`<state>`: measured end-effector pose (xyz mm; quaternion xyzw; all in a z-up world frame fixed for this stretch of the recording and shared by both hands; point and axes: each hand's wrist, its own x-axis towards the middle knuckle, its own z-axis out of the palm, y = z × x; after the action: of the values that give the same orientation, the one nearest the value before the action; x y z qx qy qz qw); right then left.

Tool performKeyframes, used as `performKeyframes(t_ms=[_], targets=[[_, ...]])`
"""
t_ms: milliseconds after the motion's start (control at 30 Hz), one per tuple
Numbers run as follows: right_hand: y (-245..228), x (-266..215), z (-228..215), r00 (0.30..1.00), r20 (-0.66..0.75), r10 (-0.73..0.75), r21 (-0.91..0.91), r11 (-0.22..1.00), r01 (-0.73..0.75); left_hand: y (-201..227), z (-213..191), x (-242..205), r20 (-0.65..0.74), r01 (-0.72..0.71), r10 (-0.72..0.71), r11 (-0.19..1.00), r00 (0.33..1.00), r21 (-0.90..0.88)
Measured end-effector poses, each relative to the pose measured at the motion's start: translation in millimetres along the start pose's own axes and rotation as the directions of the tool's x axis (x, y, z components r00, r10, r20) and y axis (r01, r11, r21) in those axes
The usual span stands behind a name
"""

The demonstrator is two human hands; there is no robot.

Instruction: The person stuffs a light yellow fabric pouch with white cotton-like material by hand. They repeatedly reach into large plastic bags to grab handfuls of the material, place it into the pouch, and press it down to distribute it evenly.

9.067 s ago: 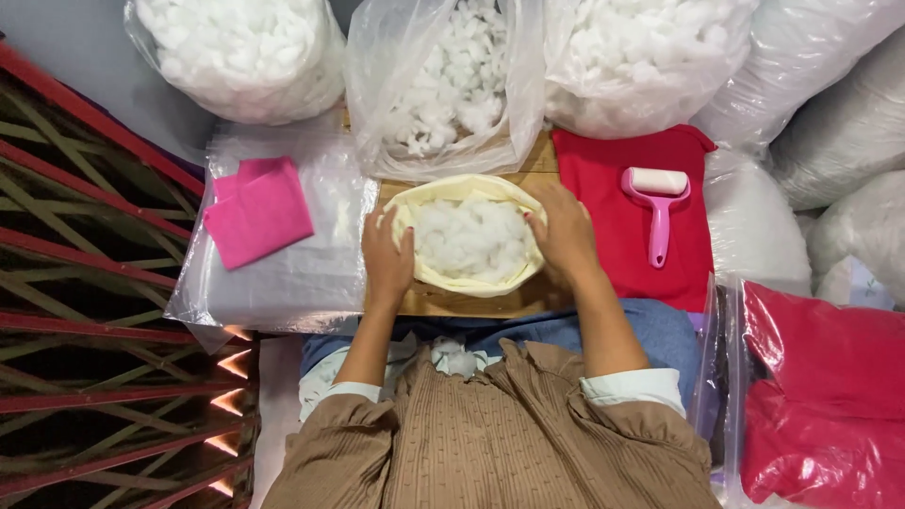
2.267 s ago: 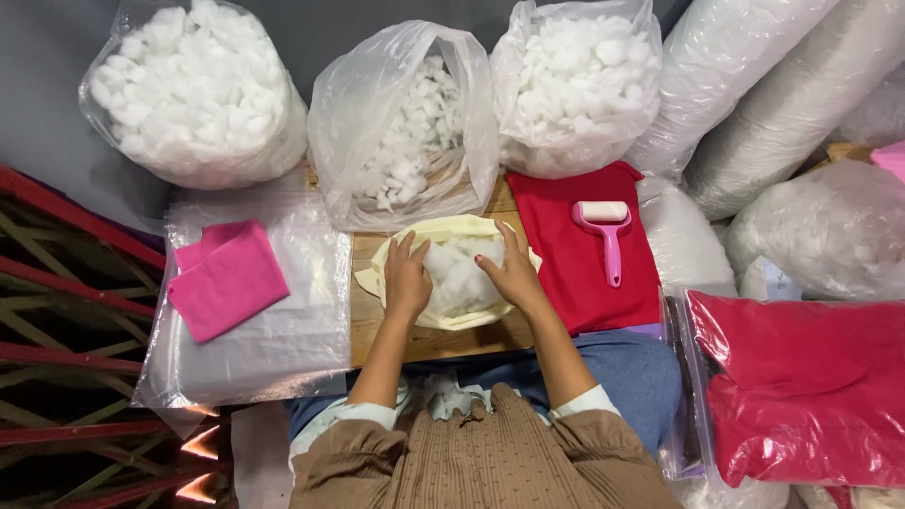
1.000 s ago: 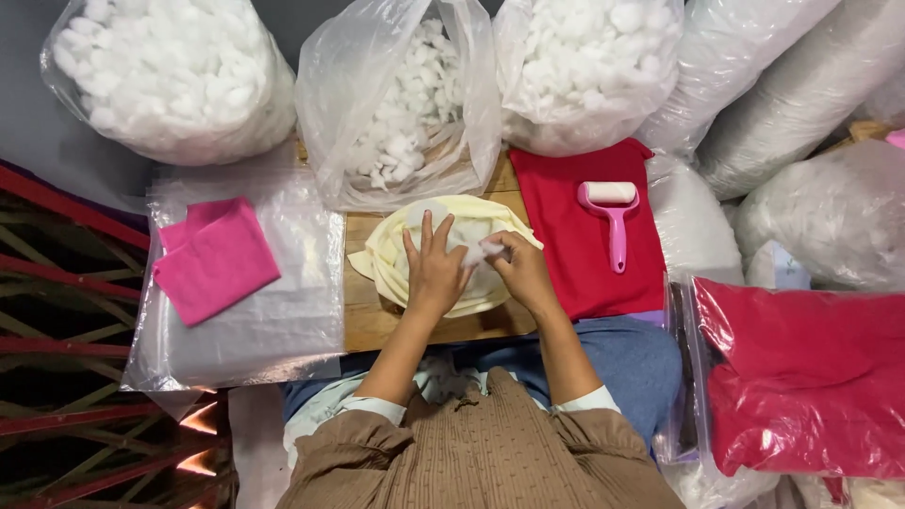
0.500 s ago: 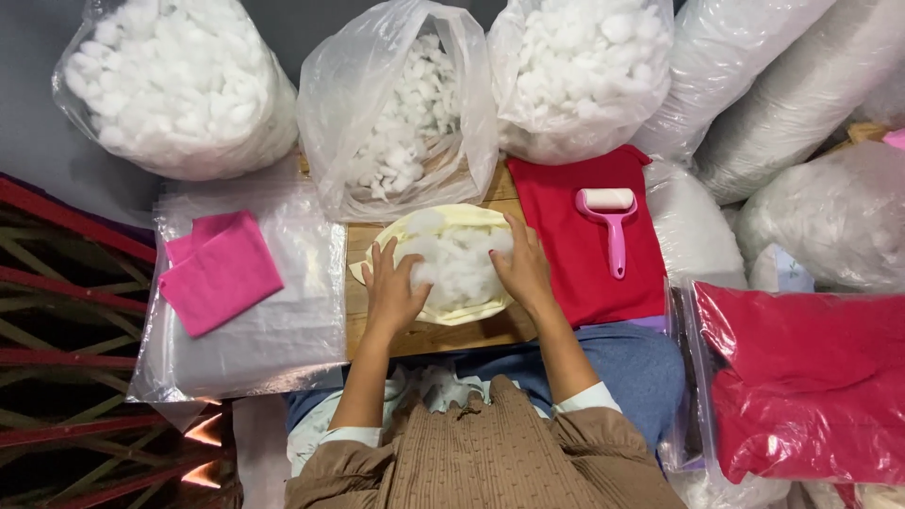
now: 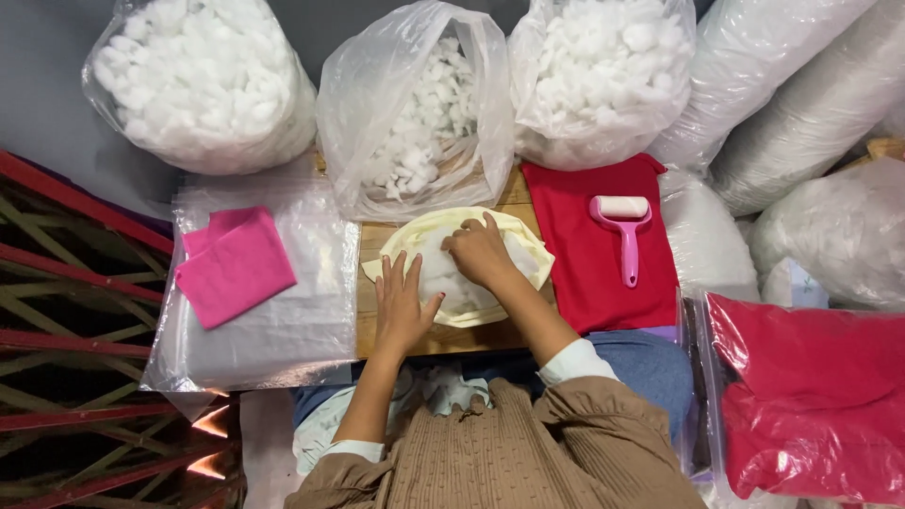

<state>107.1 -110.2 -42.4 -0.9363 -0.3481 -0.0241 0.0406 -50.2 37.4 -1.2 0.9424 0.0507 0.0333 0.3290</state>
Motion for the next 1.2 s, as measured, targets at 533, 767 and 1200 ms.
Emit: performKeyframes(t_ms=[533, 767, 1200], targets=[[-3.7, -82.3, -25.6, 0.950, 0.240, 0.197, 0.375, 0.884, -0.278, -29.9, 82.6, 82.5, 0.161, -0.294, 0.257, 0.915, 0.953, 0.276], [29.4, -89.2, -25.8, 0.985, 0.148, 0.088, 0.474, 0.868, -0.149, -16.8, 44.8, 66.3, 0.176, -0.321, 0.287, 0.922, 0.942, 0.218], [38.7, -78.1, -8.4, 0.968, 0.251, -0.013, 0.157, 0.987, -0.028, -27.6, 52.4, 86.1, 0.424, -0.475, 0.322, 0.815, 0.847, 0.331]])
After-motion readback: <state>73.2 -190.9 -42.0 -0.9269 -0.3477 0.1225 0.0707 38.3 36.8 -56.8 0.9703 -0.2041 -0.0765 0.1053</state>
